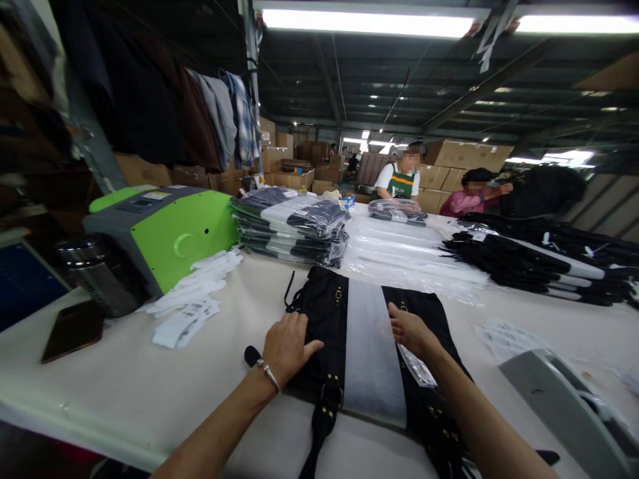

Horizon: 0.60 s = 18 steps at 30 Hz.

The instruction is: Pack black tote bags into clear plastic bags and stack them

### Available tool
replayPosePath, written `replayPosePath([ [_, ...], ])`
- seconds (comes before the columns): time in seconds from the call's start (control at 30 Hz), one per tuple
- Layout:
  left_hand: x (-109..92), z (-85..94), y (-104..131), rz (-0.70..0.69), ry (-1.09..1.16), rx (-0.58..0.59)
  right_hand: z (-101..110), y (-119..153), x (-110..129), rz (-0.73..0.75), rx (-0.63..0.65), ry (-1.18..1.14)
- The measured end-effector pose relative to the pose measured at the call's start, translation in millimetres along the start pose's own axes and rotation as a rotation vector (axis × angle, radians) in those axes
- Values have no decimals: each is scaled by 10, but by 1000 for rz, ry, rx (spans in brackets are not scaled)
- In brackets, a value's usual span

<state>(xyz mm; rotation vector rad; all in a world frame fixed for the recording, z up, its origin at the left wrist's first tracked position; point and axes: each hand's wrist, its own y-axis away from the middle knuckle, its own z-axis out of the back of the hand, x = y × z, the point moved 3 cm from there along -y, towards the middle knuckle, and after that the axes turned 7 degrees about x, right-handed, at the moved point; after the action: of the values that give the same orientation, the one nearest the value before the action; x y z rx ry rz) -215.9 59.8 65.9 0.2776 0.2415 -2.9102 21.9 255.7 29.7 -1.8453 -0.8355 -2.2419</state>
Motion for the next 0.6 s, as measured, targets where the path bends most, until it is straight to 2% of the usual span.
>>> replayPosePath([
  [0.1,199,-110,86,94,150,87,-87,-67,-41,15,-36,106],
  [0.27,222,-145,28,149,496,30,-105,-54,14,71,-212,333],
  [0.3,227,-135,9,166,554,28,-108,-12,92,139,-279,416],
  [0.37,216,-123,-15,168,699,43,-198,111,321,364,-431,632],
  [0.43,158,-119,-18,106,843,63,-450,223,556,559,-489,809],
  [0.47,110,-119,-13,54,889,76,-628,246,646,589,-449,852],
  [0.6,-58,-125,19,-105,827,175,-1430,136,761,426,-150,946],
])
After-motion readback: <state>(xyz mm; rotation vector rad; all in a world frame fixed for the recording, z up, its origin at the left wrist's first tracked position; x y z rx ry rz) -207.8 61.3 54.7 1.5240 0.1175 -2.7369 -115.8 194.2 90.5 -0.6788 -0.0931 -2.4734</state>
